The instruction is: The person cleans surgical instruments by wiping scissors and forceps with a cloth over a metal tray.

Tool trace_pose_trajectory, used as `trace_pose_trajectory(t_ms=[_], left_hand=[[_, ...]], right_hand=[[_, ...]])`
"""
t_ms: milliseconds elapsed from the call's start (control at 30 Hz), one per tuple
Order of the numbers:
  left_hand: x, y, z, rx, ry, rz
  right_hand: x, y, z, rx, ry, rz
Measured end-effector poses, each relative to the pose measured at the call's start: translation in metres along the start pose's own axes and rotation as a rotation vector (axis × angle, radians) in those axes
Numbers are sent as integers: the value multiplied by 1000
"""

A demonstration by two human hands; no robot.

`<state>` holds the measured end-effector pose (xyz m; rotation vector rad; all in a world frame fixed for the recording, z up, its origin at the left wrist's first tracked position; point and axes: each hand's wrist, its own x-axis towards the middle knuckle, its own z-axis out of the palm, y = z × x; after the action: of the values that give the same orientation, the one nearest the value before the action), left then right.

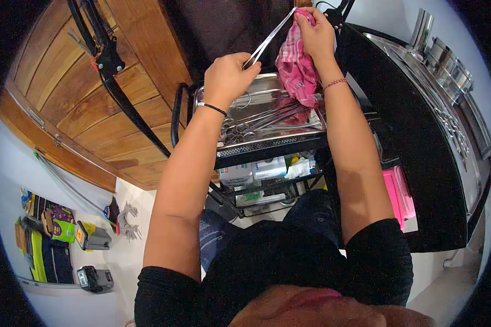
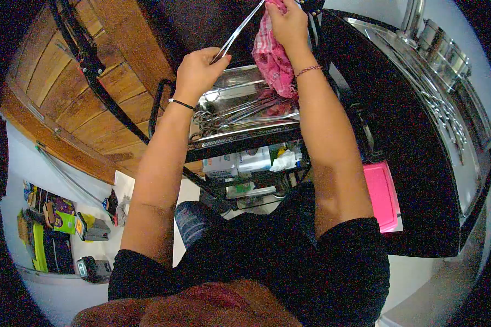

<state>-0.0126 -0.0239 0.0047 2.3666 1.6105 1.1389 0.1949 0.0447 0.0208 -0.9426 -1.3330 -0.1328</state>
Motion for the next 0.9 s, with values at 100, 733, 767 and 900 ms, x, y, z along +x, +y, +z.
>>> trace_pose_trajectory(t_ms=[100,733,767,900], left_hand=[[0,-1,1,18,20,17],[0,-5,-2,178,92,111],[-1,-5,-2,176,93,111],[-2,-4,-3,146,103,103]], right_hand=[[1,3,-1,51,7,45],[0,17,3,220,-149,135],[0,15,2,219,-149,134],[2,5,-3,207,-238,273]])
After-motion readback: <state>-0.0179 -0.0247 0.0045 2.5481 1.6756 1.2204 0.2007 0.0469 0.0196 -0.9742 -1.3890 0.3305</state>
